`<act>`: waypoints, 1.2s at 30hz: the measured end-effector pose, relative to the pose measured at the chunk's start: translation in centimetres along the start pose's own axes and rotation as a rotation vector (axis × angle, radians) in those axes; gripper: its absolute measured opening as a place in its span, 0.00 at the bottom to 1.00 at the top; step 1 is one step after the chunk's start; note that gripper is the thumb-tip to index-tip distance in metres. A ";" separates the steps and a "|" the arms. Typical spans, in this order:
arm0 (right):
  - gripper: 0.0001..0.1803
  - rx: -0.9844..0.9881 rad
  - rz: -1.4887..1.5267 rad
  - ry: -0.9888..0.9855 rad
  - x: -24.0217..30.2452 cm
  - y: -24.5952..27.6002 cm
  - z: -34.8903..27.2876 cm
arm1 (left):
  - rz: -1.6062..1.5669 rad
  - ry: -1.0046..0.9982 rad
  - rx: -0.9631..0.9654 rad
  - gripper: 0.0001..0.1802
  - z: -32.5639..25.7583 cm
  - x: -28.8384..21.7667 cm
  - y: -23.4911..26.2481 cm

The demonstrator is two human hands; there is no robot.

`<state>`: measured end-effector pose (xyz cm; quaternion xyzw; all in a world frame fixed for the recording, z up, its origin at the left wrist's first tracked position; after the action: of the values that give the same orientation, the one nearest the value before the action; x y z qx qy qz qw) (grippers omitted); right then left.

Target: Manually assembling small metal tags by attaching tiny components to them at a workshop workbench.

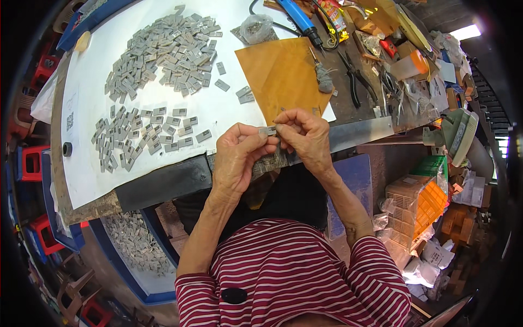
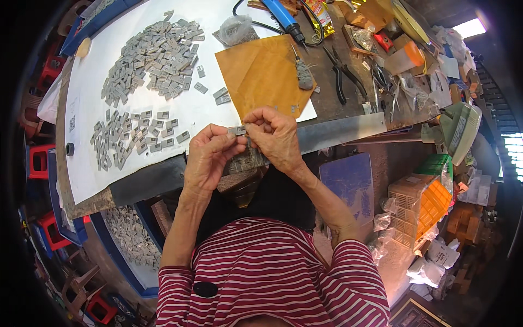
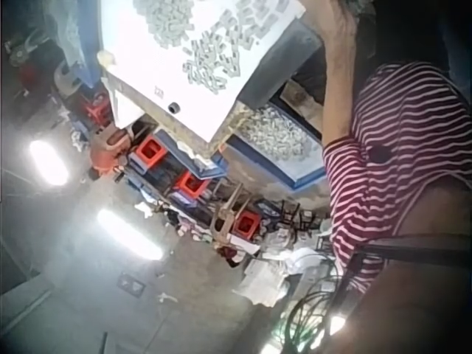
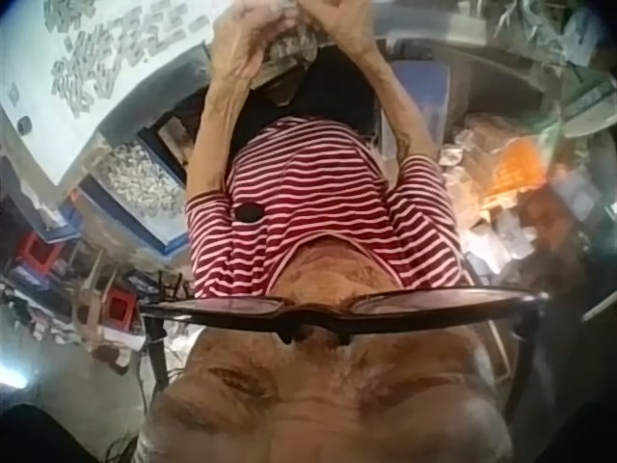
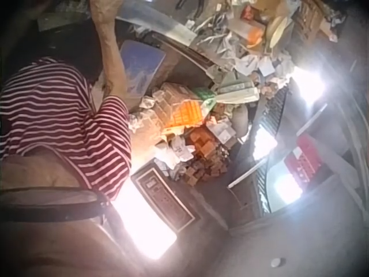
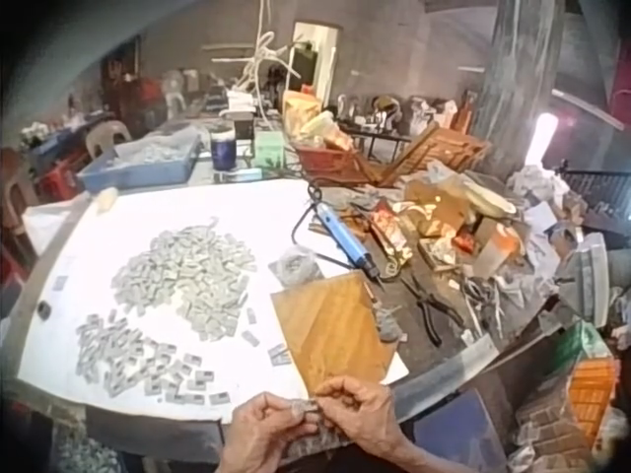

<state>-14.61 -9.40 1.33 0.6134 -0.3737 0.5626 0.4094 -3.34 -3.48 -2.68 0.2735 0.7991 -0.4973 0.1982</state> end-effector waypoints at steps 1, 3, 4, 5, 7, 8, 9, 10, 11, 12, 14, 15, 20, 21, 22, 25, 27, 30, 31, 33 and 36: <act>0.05 0.000 -0.001 0.000 0.0 0.0 -0.1 | -0.029 0.010 0.007 0.03 0.0 0.1 0.0; 0.05 -0.003 -0.029 0.039 0.3 0.1 -0.1 | -0.060 0.021 0.015 0.03 0.0 0.4 0.0; 0.05 -0.002 -0.029 0.039 0.3 0.1 -0.1 | -0.079 0.027 0.009 0.03 0.1 0.5 0.0; 0.04 0.004 -0.038 0.036 0.4 0.0 -0.1 | -0.098 0.033 0.003 0.03 0.1 0.6 0.1; 0.04 0.011 -0.048 0.033 0.5 0.0 -0.1 | -0.100 0.042 0.013 0.03 0.0 0.6 0.0; 0.04 0.011 -0.042 0.015 0.3 0.0 -0.1 | -0.100 0.052 0.022 0.03 0.0 0.7 0.0; 0.04 0.012 -0.037 -0.003 0.2 0.0 -0.1 | -0.101 0.052 0.022 0.03 -0.1 0.7 0.0; 0.04 0.011 -0.037 -0.002 0.2 0.0 -0.1 | -0.120 0.063 0.023 0.03 -0.1 0.9 -0.1; 0.04 -0.007 -0.051 0.004 0.1 0.1 -0.2 | -0.140 0.073 0.024 0.03 -0.1 1.0 -0.1; 0.04 -0.025 -0.065 0.011 0.1 0.3 -0.2 | -0.140 0.073 0.024 0.03 -0.1 1.1 -0.2; 0.04 -0.021 -0.062 0.006 0.0 0.3 -0.2 | -0.146 0.066 0.024 0.03 -0.1 1.3 -0.1; 0.05 -0.018 -0.059 0.001 -0.1 0.3 -0.2 | -0.146 0.067 0.025 0.03 -0.1 1.4 -0.2; 0.05 -0.014 -0.017 -0.070 -0.9 0.4 -0.4 | -0.149 0.075 0.037 0.02 0.0 1.7 -0.1; 0.05 -0.003 0.014 -0.088 -1.0 0.3 -0.4 | -0.150 0.075 0.038 0.02 0.0 1.7 -0.1; 0.05 -0.003 0.014 -0.088 -0.9 0.4 -0.5 | -0.151 0.080 0.047 0.02 0.0 1.7 -0.2; 0.05 0.022 0.067 -0.116 -0.8 0.2 -0.6 | -0.153 0.089 0.057 0.02 0.0 1.8 -0.3; 0.05 -0.008 0.054 -0.092 -1.0 0.4 -0.7 | -0.153 0.095 0.059 0.02 0.0 1.9 -0.3; 0.04 -0.032 -0.049 -0.002 -1.0 0.6 -0.7 | -0.104 0.101 0.083 0.01 -0.1 1.9 -0.3; 0.04 -0.032 -0.049 -0.003 -1.0 0.6 -0.7 | -0.066 0.069 0.076 0.02 -0.1 1.6 -0.4; 0.04 -0.012 -0.019 0.002 -0.7 0.3 -0.7 | -0.028 0.037 0.069 0.03 -0.2 1.4 -0.5; 0.04 0.012 0.118 -0.134 -0.6 -0.3 -0.6 | 0.110 -0.094 0.049 0.04 -0.8 0.3 -1.0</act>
<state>-14.62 -8.75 0.72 0.6289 -0.4323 0.5459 0.3458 -4.24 -3.08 -1.83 0.2982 0.7601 -0.5175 0.2558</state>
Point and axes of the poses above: each hand's wrist, its own z-axis towards the middle knuckle, its own y-axis out of the back of the hand, x = y × z, the point moved 8 cm from there along z, towards the middle knuckle, and after that the axes turned 3 degrees about y, right-handed, at the moved point
